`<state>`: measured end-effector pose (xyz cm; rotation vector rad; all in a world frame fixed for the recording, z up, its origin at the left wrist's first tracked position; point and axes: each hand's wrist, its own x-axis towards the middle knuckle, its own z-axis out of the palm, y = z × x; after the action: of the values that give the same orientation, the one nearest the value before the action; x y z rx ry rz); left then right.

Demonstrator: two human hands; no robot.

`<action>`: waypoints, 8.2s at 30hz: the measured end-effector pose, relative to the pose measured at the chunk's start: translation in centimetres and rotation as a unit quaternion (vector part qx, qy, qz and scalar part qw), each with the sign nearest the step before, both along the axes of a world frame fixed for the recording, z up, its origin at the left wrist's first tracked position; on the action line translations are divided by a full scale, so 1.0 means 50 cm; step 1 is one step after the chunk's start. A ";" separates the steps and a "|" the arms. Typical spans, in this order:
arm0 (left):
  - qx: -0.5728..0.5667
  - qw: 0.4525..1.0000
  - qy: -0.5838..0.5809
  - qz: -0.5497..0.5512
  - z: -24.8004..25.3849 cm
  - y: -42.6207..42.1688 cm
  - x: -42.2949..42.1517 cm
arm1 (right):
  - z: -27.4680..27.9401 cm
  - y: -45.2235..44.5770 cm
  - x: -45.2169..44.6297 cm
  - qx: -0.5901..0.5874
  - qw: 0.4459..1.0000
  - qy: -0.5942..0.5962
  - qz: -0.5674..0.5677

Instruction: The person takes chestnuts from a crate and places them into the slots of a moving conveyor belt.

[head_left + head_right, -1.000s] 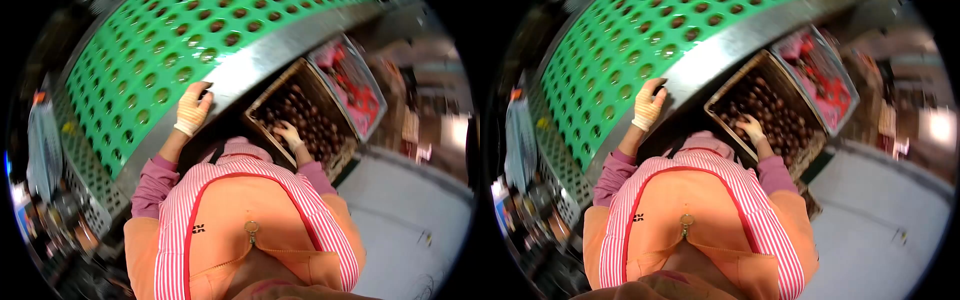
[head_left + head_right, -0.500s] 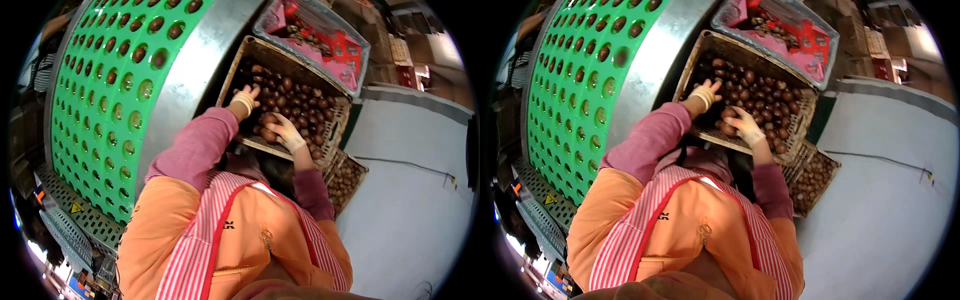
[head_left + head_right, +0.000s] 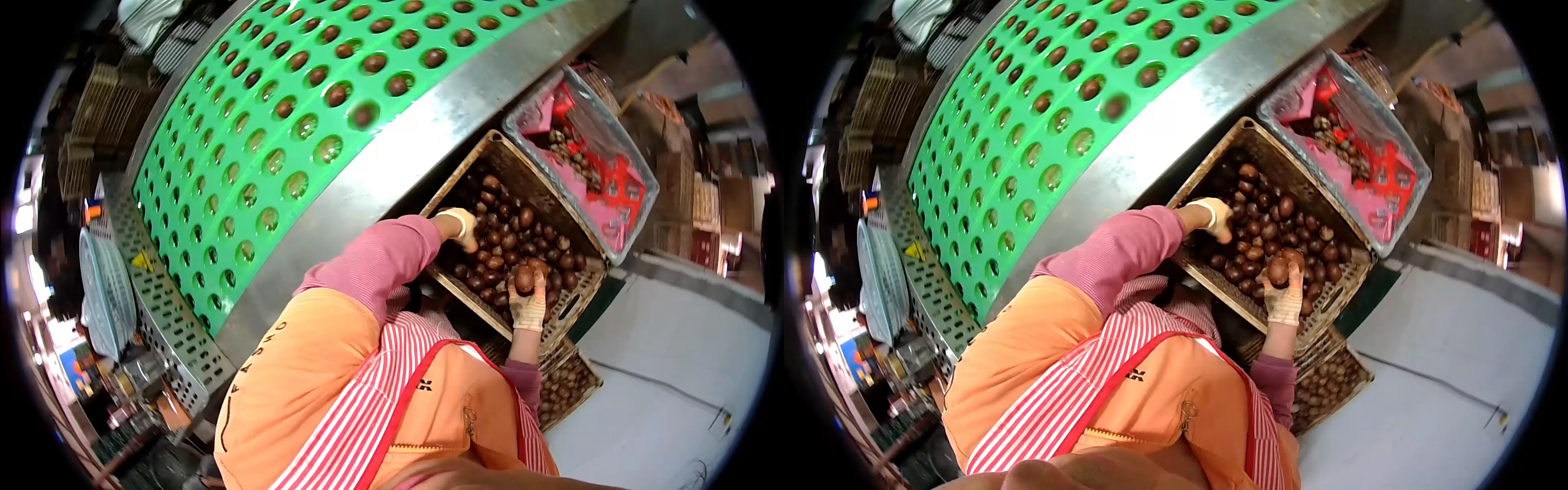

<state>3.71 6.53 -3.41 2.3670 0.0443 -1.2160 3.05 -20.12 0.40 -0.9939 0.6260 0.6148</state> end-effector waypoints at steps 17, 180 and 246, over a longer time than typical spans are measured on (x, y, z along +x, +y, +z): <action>-0.496 0.399 -0.332 0.696 0.325 0.340 -0.462 | 0.207 0.829 -0.080 -0.102 0.629 -0.650 0.413; -0.112 0.895 -0.340 0.265 0.127 0.054 -0.179 | -0.055 0.076 0.081 -0.444 0.797 -0.263 0.313; -0.132 0.688 -0.512 0.496 0.311 0.268 -0.423 | 0.099 0.655 -0.079 0.188 0.816 -0.242 0.490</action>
<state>-17.45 19.93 12.14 1.8881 0.6265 0.6100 -0.89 12.62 5.37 -0.9949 -0.5287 1.2724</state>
